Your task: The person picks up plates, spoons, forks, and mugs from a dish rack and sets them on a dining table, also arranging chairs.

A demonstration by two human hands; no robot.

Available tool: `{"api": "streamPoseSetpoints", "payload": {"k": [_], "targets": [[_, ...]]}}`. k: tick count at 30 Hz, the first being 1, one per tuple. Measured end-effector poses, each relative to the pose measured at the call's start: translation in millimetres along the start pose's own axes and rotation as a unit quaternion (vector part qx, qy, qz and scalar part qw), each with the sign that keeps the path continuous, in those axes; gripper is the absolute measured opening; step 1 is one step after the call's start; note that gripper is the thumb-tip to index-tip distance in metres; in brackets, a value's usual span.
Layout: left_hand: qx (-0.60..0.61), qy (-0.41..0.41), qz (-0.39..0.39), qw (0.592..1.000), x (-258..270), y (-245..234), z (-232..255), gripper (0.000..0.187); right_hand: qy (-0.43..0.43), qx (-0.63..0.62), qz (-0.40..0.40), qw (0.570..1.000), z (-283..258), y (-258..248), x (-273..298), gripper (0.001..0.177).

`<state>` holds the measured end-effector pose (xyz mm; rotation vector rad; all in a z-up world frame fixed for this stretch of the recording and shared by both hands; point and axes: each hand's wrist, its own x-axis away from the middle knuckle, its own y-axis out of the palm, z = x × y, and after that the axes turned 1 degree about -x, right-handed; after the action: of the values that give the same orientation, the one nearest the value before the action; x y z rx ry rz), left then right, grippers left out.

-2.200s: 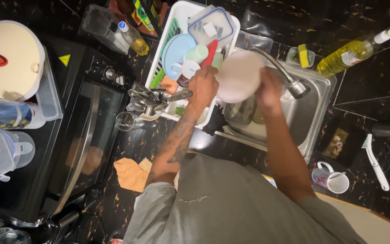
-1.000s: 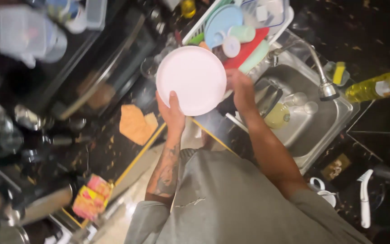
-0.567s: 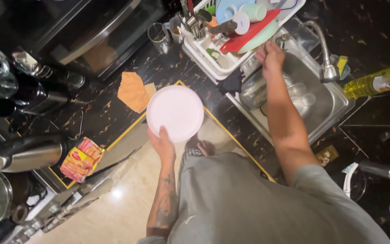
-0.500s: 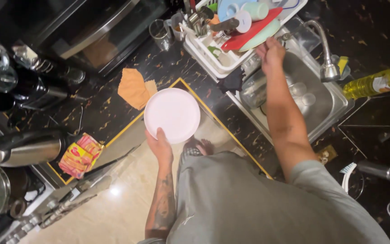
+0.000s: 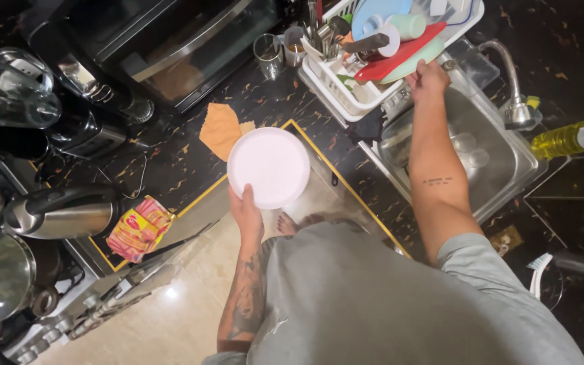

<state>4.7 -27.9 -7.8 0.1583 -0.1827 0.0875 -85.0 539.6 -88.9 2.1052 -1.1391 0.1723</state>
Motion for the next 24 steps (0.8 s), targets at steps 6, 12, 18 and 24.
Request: {"api": "streamPoseSetpoints", "payload": {"k": [6, 12, 18, 24], "targets": [[0.022, -0.03, -0.108, 0.994, -23.7, 12.7, -21.2, 0.04, -0.047, 0.016, 0.027, 0.998, 11.2, -5.5, -1.5, 0.014], [0.059, -0.049, -0.136, 0.988, -28.6, 28.3, -23.3, 0.039, -0.083, 0.064, 0.102, 0.989, 3.3, 1.2, -9.6, 0.021], [0.072, -0.06, -0.109, 0.99, -31.7, 47.2, -20.3, 0.041, -0.041, 0.017, 0.105, 0.993, -18.5, 23.7, -2.8, 0.022], [0.094, -0.098, -0.123, 0.983, -32.0, 79.2, -27.0, 0.042, -0.01, 0.014, 0.018, 1.0, -49.1, 22.5, 33.6, 0.007]]}}
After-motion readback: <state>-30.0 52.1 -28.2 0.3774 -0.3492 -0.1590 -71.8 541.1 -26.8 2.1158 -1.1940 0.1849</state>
